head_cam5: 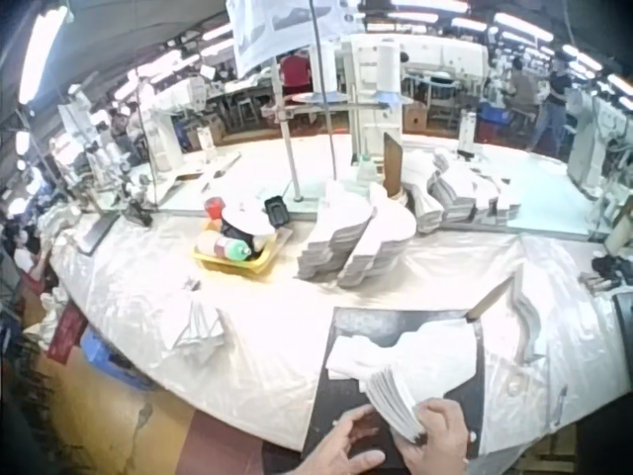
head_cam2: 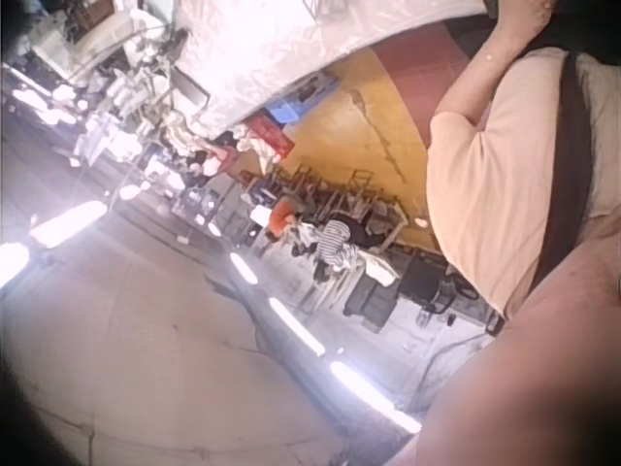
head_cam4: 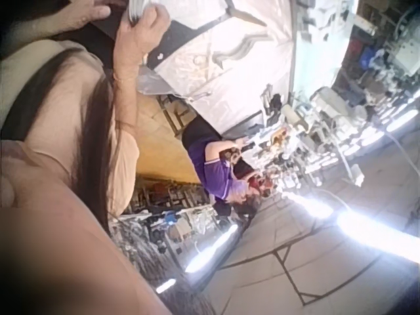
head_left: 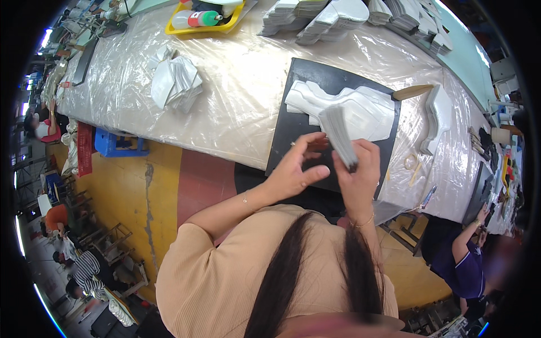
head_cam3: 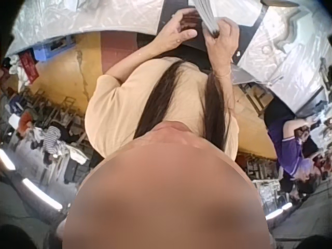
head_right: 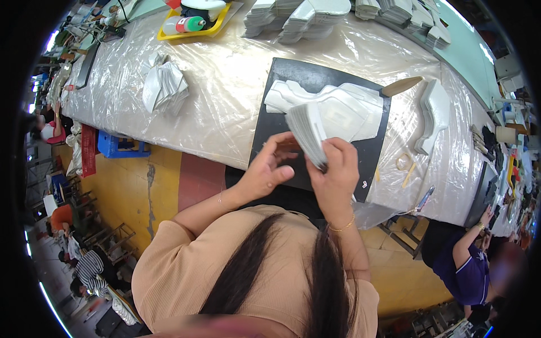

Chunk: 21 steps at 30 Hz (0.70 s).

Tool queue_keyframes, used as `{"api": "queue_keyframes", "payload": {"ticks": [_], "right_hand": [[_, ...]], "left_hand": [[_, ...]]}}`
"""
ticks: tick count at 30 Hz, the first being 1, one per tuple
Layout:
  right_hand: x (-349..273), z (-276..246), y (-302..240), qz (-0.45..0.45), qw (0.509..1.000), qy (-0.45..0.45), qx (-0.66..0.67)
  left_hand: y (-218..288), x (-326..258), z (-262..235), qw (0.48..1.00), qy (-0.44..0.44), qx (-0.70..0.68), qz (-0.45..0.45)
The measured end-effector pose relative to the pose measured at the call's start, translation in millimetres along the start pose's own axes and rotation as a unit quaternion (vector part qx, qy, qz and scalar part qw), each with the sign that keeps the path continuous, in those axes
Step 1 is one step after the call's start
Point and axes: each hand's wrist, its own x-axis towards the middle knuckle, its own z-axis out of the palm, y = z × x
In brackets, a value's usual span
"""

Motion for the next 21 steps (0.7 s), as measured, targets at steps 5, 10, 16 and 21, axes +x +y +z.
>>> {"api": "queue_keyframes", "payload": {"ticks": [5, 10, 16, 21], "right_hand": [[-3, 16, -25, -0.040, 0.993, -0.086, -0.075], [13, 11, -34, -0.065, 0.969, -0.217, 0.099], [37, -32, 15, 0.021, 0.992, -0.051, 0.115], [60, -103, 155, 0.235, 0.958, 0.163, 0.022]], "left_hand": [[3, 7, 8, 0.994, 0.102, 0.001, -0.031], [3, 16, -26, 0.975, 0.202, -0.041, -0.083], [40, 18, -124, 0.966, 0.242, -0.058, -0.066], [49, 22, -210, 0.952, 0.255, 0.071, -0.151]]}}
